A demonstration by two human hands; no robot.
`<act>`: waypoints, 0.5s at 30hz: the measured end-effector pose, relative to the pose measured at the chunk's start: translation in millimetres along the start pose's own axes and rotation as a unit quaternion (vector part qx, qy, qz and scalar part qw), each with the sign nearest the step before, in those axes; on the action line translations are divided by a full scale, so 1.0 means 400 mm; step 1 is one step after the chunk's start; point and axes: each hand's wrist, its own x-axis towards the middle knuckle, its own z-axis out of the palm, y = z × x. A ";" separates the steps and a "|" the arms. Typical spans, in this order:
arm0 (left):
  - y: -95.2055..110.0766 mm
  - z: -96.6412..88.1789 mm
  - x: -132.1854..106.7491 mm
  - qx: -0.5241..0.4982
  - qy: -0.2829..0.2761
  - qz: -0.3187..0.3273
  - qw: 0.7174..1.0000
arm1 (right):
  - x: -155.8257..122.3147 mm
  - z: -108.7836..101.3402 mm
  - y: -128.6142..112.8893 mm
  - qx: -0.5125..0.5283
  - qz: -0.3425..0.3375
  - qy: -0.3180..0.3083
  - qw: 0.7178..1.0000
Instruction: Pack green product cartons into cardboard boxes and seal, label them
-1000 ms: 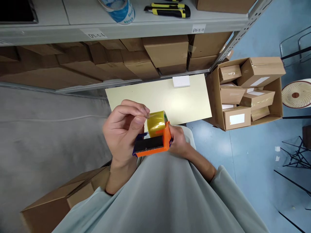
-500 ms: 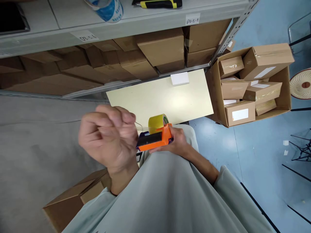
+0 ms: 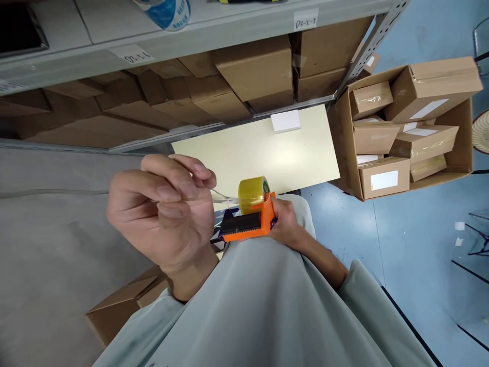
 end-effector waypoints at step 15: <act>-0.008 0.022 -0.041 0.076 0.004 0.001 0.997 | 0.023 0.004 0.010 -0.053 0.015 0.103 0.993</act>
